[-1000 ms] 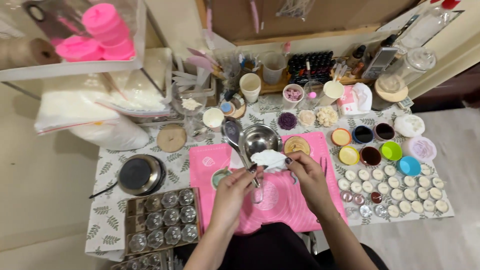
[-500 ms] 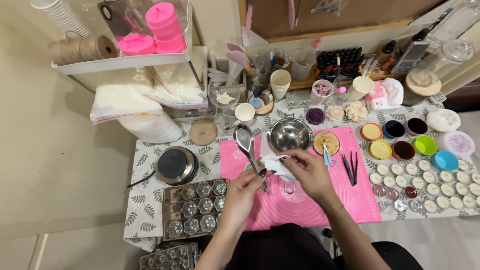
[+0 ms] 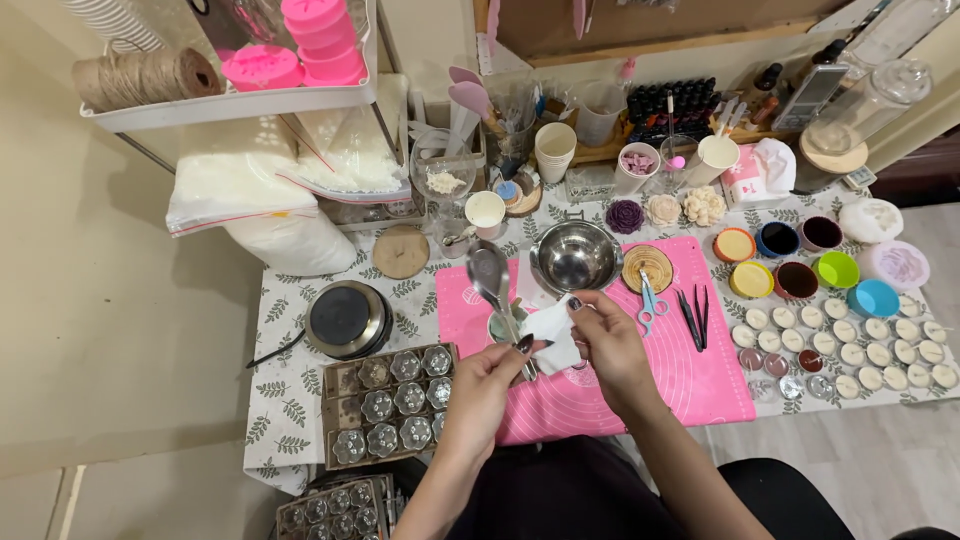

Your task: Making candles by melting wax, adding fragrance, and pouring into molds.

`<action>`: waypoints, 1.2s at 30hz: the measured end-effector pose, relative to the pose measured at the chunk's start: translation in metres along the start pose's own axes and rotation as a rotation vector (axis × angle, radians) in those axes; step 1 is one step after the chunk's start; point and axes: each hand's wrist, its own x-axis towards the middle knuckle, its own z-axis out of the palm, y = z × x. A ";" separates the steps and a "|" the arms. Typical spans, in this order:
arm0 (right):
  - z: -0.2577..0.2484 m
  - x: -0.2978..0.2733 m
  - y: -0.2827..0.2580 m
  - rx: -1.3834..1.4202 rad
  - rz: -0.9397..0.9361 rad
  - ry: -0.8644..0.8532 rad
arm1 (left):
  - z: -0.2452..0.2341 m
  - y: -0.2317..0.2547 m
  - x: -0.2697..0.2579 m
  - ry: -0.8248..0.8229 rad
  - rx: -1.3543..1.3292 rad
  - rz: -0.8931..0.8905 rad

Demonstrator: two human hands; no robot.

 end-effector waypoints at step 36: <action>0.063 -0.010 -0.063 -1.303 -0.821 0.073 | 0.009 0.005 -0.029 -0.076 0.755 0.165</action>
